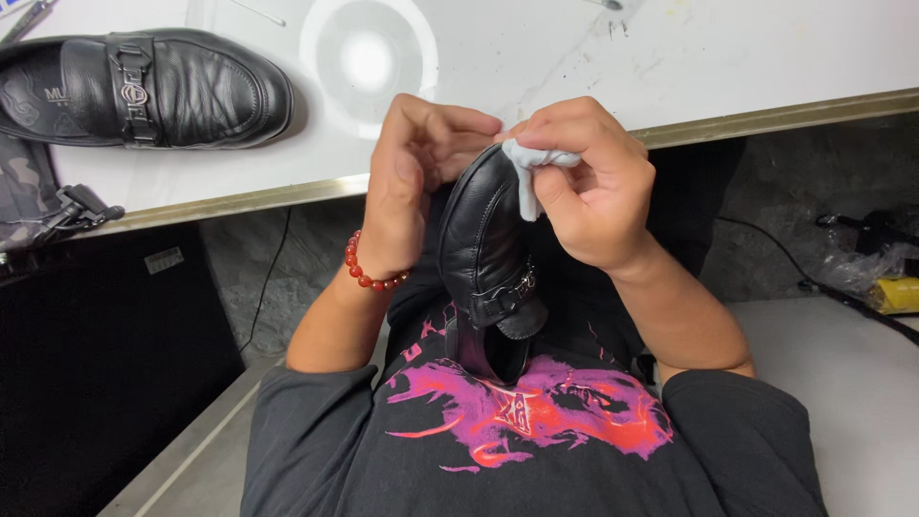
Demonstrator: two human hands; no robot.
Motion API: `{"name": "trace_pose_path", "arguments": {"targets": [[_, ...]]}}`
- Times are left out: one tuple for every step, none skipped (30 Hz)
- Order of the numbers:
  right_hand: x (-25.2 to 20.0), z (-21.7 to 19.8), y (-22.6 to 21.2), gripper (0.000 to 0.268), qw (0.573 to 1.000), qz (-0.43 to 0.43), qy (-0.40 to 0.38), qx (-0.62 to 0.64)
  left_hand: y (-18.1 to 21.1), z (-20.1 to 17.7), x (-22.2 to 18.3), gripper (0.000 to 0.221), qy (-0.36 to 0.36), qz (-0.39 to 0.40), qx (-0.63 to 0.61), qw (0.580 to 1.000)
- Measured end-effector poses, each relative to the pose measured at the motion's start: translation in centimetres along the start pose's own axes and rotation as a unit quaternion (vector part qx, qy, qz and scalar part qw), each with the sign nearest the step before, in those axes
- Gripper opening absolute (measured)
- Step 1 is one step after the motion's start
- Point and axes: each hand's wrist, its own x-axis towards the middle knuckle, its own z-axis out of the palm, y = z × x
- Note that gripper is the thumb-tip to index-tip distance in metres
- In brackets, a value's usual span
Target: The person wipes a black shoe with a cloth, applies a liquid using a cotton swab, and then wipes the shoe again with the cloth.
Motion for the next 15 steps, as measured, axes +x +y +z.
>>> {"name": "trace_pose_path", "arguments": {"targets": [[0.2, 0.1, -0.5, 0.026, 0.998, -0.031, 0.004, -0.055, 0.4, 0.2, -0.1, 0.052, 0.002, -0.005, -0.001, 1.0], [0.4, -0.1, -1.1, 0.026, 0.998, -0.027, 0.004, -0.054, 0.8, 0.4, -0.3, 0.062, -0.011, -0.031, 0.038, 0.999], [0.5, -0.2, -1.8, 0.025, 0.981, -0.1, -0.001, -0.168, 1.0, 0.6, -0.4, 0.073, -0.024, -0.057, 0.077, 0.995], [0.5, -0.1, -2.3, 0.026, 0.945, -0.173, -0.006, -0.276, 1.0, 0.6, -0.2, 0.073, -0.021, -0.059, 0.077, 0.995], [0.4, 0.3, -2.7, 0.026, 0.946, -0.171, -0.008, -0.274, 0.9, 0.7, -0.1, 0.073, -0.022, -0.077, 0.089, 0.993], [0.2, 0.7, -3.0, 0.028, 0.948, -0.211, -0.068, -0.23, 0.9, 0.6, 0.0, 0.074, -0.023, -0.095, 0.101, 0.99], [0.1, 0.9, -3.1, 0.03, 0.942, -0.249, -0.127, -0.185, 0.9, 0.6, 0.0, 0.074, -0.022, -0.096, 0.102, 0.99], [0.2, 0.7, -3.2, 0.03, 0.943, -0.247, -0.128, -0.184, 1.0, 0.5, 0.0, 0.067, -0.019, -0.121, 0.093, 0.988], [0.3, 0.3, -3.3, 0.031, 0.935, -0.257, -0.169, -0.176, 1.0, 0.5, -0.1, 0.061, -0.016, -0.146, 0.083, 0.986], [0.5, -0.1, -3.3, 0.032, 0.925, -0.267, -0.211, -0.167, 0.9, 0.4, 0.0, 0.061, -0.014, -0.146, 0.082, 0.986], [0.9, -0.4, -3.1, 0.032, 0.925, -0.267, -0.214, -0.166, 0.7, 0.4, 0.1, 0.052, -0.025, -0.094, 0.11, 0.989], [1.3, -0.6, -2.9, 0.029, 0.924, -0.271, -0.152, -0.224, 0.6, 0.6, -0.3, 0.048, -0.029, -0.074, 0.119, 0.99], [1.4, -0.6, -2.9, 0.027, 0.916, -0.274, -0.091, -0.28, 0.5, 0.8, -0.5, 0.044, -0.032, -0.054, 0.129, 0.99], [1.5, -0.6, -3.3, 0.027, 0.915, -0.274, -0.094, -0.28, 0.4, 1.2, -0.5, 0.039, -0.021, -0.073, 0.14, 0.987], [1.4, -0.5, -3.9, 0.027, 0.906, -0.283, -0.098, -0.3, 0.3, 1.6, -0.4, 0.034, -0.009, -0.093, 0.15, 0.984]]}}
